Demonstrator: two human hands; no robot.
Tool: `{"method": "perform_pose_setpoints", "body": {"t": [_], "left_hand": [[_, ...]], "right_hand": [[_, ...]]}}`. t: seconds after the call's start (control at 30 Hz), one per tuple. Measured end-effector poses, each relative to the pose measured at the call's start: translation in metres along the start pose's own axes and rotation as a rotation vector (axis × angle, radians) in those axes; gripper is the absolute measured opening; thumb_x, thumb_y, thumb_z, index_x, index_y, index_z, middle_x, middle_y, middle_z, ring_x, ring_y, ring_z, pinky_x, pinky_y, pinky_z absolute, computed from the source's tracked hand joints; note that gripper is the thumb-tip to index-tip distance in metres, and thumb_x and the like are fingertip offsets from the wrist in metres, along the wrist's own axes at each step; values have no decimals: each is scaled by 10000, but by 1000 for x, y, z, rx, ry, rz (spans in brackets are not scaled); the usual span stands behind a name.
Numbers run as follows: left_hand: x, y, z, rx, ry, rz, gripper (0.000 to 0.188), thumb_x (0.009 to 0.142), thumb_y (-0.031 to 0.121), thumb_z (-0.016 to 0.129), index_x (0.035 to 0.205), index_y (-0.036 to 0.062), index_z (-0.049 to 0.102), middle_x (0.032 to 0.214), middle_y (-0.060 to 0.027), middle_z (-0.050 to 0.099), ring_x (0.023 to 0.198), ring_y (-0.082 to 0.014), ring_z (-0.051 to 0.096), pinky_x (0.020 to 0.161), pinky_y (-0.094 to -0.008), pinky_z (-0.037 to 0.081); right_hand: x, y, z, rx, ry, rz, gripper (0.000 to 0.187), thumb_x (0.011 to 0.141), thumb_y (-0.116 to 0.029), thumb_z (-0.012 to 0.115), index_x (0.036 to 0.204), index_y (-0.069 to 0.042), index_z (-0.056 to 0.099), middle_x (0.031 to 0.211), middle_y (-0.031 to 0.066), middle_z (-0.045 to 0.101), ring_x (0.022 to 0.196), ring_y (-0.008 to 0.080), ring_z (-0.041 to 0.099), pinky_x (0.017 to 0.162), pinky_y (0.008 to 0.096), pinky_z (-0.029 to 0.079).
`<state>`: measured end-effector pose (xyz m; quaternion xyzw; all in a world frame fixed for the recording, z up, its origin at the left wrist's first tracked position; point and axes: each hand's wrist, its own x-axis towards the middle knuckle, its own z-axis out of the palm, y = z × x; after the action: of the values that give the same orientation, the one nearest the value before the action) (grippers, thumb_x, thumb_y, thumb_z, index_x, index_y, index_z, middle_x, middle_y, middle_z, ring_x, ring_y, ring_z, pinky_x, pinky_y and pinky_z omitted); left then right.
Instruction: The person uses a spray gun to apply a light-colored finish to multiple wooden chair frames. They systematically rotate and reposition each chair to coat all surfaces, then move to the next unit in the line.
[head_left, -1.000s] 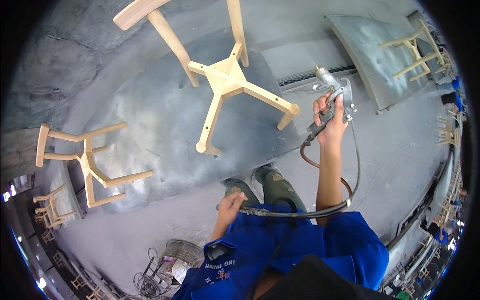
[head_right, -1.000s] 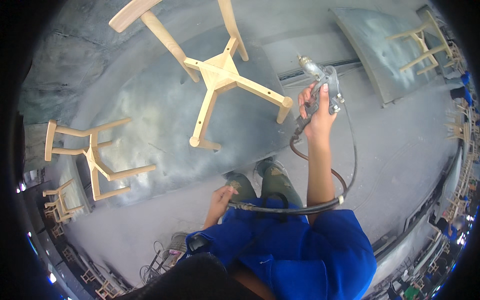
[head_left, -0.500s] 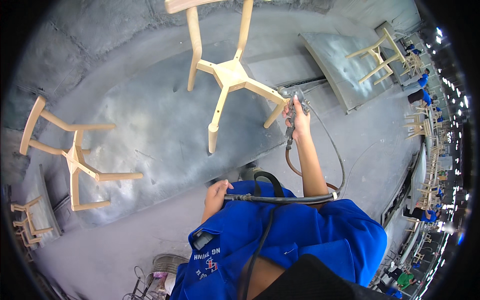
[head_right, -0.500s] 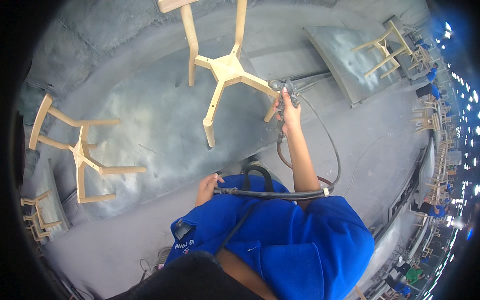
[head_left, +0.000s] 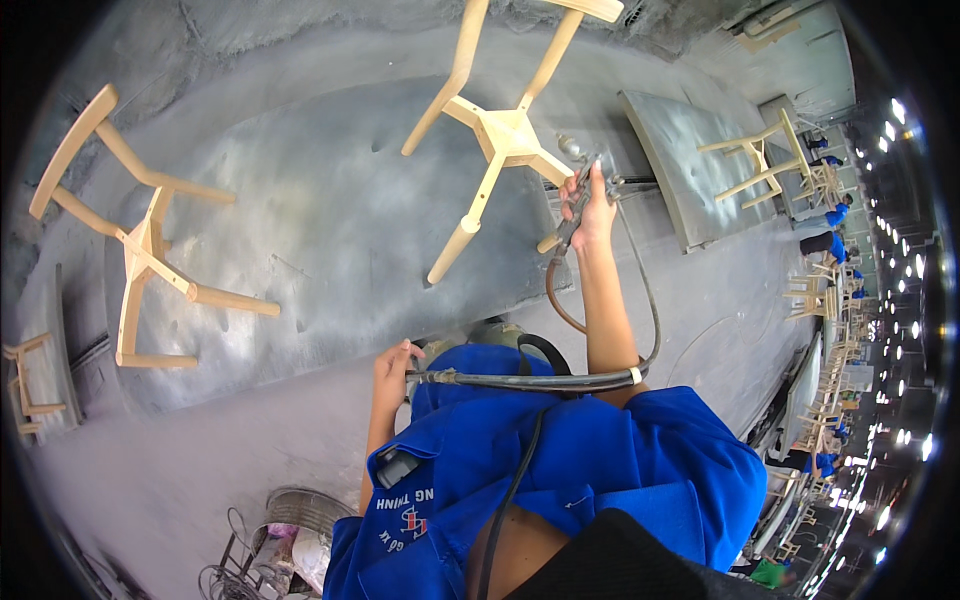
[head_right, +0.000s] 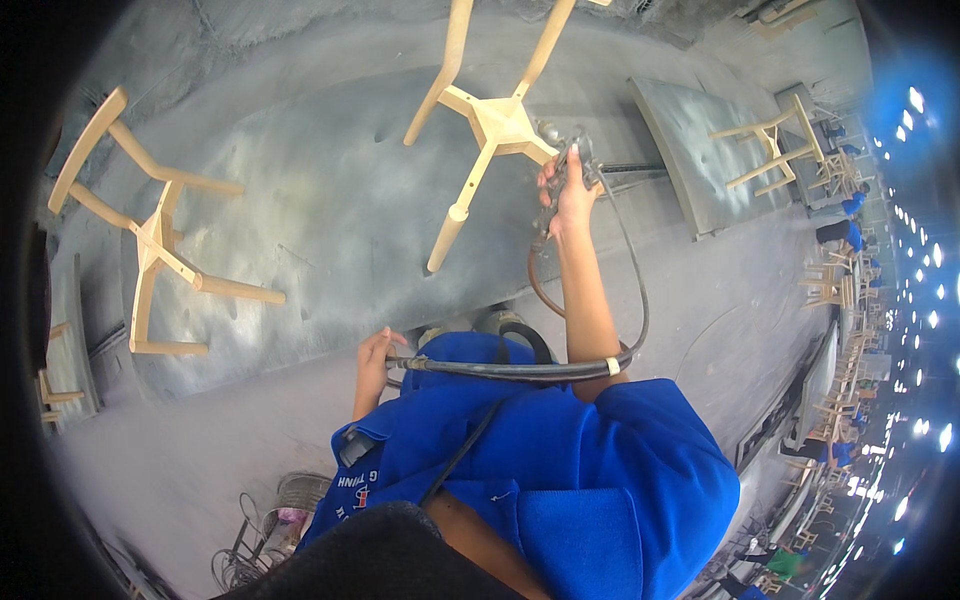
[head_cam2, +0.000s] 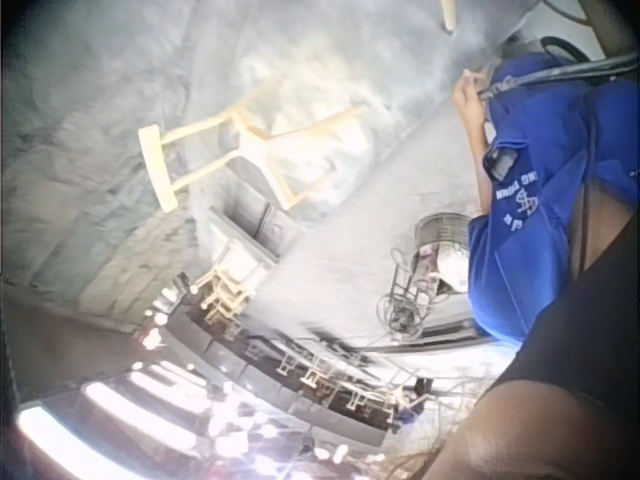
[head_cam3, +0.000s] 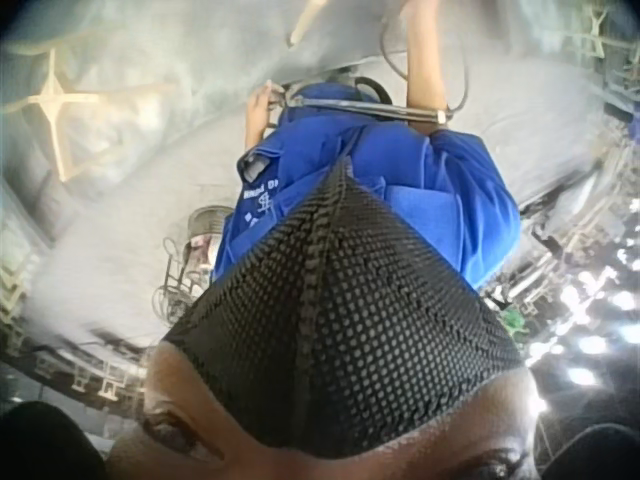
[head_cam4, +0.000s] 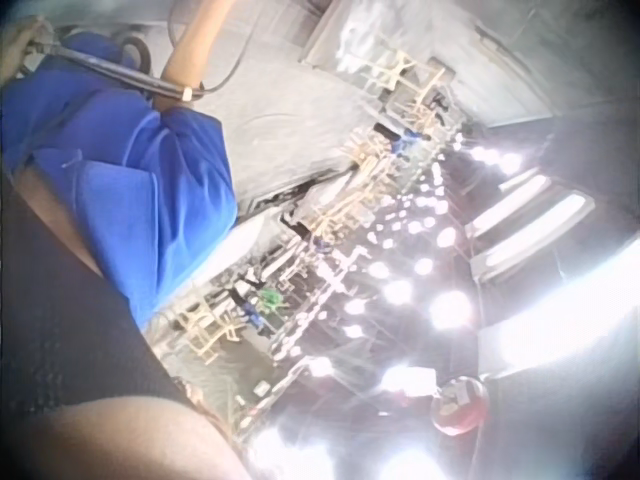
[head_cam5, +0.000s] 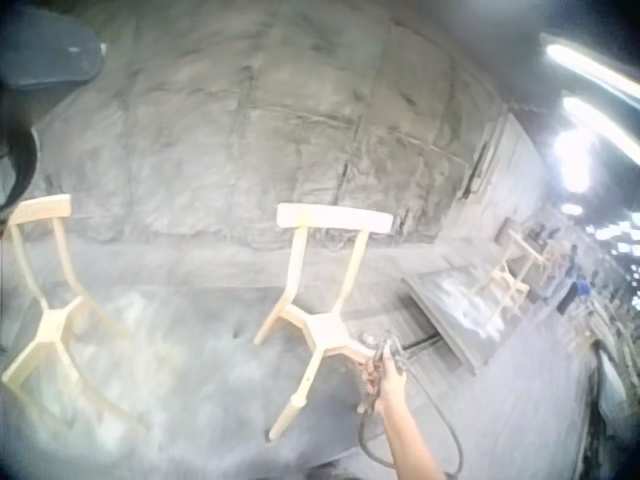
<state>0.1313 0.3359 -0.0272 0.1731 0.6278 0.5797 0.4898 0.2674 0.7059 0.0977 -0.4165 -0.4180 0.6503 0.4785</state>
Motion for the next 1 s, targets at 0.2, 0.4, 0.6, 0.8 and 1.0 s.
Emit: {"method": "perform_pose_setpoints", "body": {"t": [0.2, 0.4, 0.6, 0.8, 1.0], "left_hand": [[-8, -8, -14, -12, 7, 3, 471, 1054, 403, 520, 865, 18, 715, 581, 89, 382, 550, -39, 329, 518, -269, 232], [-3, -14, -23, -18, -7, 0, 469, 1056, 407, 517, 859, 29, 712, 579, 90, 384, 553, -40, 331, 523, -266, 239], [-8, -20, -34, -51, 78, -12, 461, 1055, 394, 511, 857, 28, 711, 576, 83, 384, 551, -38, 317, 525, -274, 231], [-36, -26, -61, -135, 310, -53, 509, 1066, 383, 474, 839, -19, 689, 553, 52, 375, 518, -50, 295, 516, -287, 202], [-38, -27, -63, -135, 282, -34, 493, 1062, 387, 484, 853, -9, 689, 530, 60, 379, 498, -47, 296, 506, -280, 196]], "right_hand": [[-22, 29, -4, -201, 33, 92, 334, 1008, -410, 616, 897, -100, 561, 676, 0, 554, 564, 129, 563, 399, 251, 319], [-19, 19, 18, -641, -68, -278, 307, 1001, -357, 653, 932, -59, 634, 692, -12, 585, 583, 70, 513, 490, 253, 365], [21, 62, 66, -1199, -278, -485, 418, 937, -393, 695, 1140, -28, 665, 905, 207, 723, 880, 402, 704, 772, 442, 538], [24, 143, 97, -1453, -519, -294, 474, 904, -480, 710, 1064, -35, 697, 821, 222, 702, 780, 384, 698, 713, 436, 533], [14, 104, 103, -1237, -596, 12, 537, 909, -494, 709, 1106, 6, 701, 817, 196, 701, 791, 338, 706, 754, 411, 539]]}}
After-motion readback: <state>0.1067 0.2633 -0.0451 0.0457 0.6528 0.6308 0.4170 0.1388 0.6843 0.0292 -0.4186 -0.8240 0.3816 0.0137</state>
